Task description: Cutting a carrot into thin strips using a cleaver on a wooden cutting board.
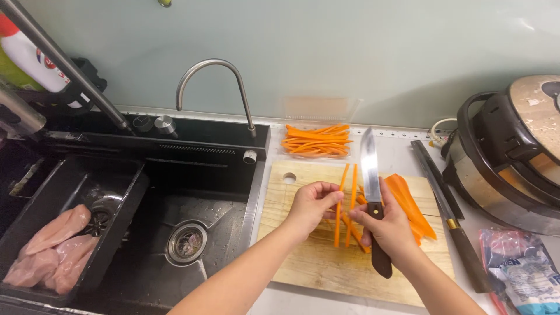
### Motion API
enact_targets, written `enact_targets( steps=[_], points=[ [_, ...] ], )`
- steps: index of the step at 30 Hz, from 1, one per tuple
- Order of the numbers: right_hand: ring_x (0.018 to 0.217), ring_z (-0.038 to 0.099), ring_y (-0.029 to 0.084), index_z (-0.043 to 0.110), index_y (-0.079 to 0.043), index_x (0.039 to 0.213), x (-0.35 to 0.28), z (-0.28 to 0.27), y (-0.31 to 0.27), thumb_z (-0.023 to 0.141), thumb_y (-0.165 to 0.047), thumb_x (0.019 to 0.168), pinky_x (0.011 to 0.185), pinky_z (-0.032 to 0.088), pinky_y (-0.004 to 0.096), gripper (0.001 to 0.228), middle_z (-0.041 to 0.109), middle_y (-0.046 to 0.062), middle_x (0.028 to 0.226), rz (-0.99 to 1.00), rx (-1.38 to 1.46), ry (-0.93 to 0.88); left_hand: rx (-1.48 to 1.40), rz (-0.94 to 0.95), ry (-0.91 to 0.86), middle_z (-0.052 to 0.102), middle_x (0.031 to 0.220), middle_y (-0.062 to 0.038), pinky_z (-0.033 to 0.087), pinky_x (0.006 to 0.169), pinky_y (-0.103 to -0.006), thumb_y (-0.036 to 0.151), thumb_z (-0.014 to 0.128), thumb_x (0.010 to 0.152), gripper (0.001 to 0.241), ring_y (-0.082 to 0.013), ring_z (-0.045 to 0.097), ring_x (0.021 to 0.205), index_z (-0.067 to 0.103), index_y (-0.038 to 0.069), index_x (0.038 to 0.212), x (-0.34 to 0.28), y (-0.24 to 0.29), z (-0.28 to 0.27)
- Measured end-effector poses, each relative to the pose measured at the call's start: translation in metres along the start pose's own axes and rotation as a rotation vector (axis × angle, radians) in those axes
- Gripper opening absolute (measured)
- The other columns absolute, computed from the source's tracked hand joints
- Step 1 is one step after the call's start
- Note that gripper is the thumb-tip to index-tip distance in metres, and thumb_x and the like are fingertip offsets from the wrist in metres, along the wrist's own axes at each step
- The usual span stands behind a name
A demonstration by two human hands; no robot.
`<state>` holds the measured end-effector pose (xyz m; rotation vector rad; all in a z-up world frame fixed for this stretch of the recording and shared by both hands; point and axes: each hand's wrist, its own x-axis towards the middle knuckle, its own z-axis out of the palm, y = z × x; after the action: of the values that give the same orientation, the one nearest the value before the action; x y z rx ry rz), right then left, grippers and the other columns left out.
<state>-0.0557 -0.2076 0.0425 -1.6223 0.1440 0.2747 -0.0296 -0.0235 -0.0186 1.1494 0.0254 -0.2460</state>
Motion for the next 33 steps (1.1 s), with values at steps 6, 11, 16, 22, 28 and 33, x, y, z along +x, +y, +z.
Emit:
enact_targets(
  steps=[6, 11, 16, 22, 28, 33],
  points=[
    [0.043, 0.056, 0.018, 0.006, -0.022, 0.165, 0.003, -0.002, -0.008, 0.078, -0.006, 0.082, 0.037, 0.045, 0.033, 0.111, 0.066, 0.009, 0.079, 0.029, -0.280, 0.011, 0.197, -0.027, 0.301, 0.061, 0.095, -0.009, 0.063, 0.064, -0.0334, 0.002, 0.062, 0.091, 0.045, -0.0190, 0.070, 0.073, 0.043, 0.002, 0.131, -0.003, -0.001, -0.012],
    [0.061, 0.063, 0.019, 0.006, -0.023, 0.165, 0.010, 0.006, -0.004, 0.079, -0.012, 0.084, 0.053, 0.051, 0.036, 0.110, 0.072, 0.006, 0.086, -0.012, -0.613, -0.011, 0.610, -0.172, 0.398, 0.052, 0.126, -0.018, 0.048, 0.099, -0.0380, 0.012, 0.068, 0.092, 0.062, -0.0285, 0.056, 0.113, 0.034, 0.003, 0.142, -0.019, -0.006, 0.011],
    [0.082, 0.072, 0.021, 0.009, -0.019, 0.163, 0.024, 0.002, 0.023, 0.077, -0.012, 0.082, 0.078, 0.056, 0.035, 0.106, 0.077, 0.006, 0.094, -0.159, -0.740, 0.022, 0.334, -0.273, 0.384, 0.019, 0.159, -0.014, 0.028, 0.122, -0.0411, 0.015, 0.067, 0.089, 0.085, -0.0272, 0.025, 0.149, 0.016, 0.008, 0.157, -0.039, 0.001, 0.052],
    [0.081, 0.073, 0.018, 0.008, -0.018, 0.163, 0.019, -0.015, 0.012, 0.073, -0.012, 0.084, 0.074, 0.058, 0.033, 0.103, 0.078, 0.006, 0.095, -0.163, -0.592, -0.019, 0.900, 0.179, 0.275, 0.020, 0.156, -0.029, 0.023, 0.124, -0.0447, 0.000, 0.062, 0.082, 0.089, -0.0427, 0.021, 0.149, 0.018, -0.003, 0.159, -0.026, -0.008, 0.039],
    [0.065, 0.066, 0.020, 0.006, -0.027, 0.166, 0.012, -0.040, 0.010, 0.073, -0.014, 0.091, 0.052, 0.055, 0.039, 0.101, 0.076, 0.004, 0.093, 0.053, -0.577, 0.059, 1.583, 0.756, -0.260, 0.050, 0.141, -0.013, 0.022, 0.116, -0.0581, 0.001, 0.066, 0.068, 0.060, -0.0327, 0.041, 0.139, 0.063, 0.011, 0.128, 0.001, 0.034, 0.004],
    [0.061, 0.064, 0.014, 0.008, -0.021, 0.167, 0.010, -0.043, 0.018, 0.075, -0.012, 0.089, 0.050, 0.052, 0.030, 0.103, 0.074, 0.006, 0.088, -0.283, -0.426, -0.053, 1.897, 0.685, -0.716, 0.066, 0.119, -0.005, 0.051, 0.099, -0.0431, 0.015, 0.064, 0.088, 0.019, -0.0252, 0.062, 0.117, 0.070, 0.013, 0.106, 0.025, 0.035, -0.003]
  ],
)
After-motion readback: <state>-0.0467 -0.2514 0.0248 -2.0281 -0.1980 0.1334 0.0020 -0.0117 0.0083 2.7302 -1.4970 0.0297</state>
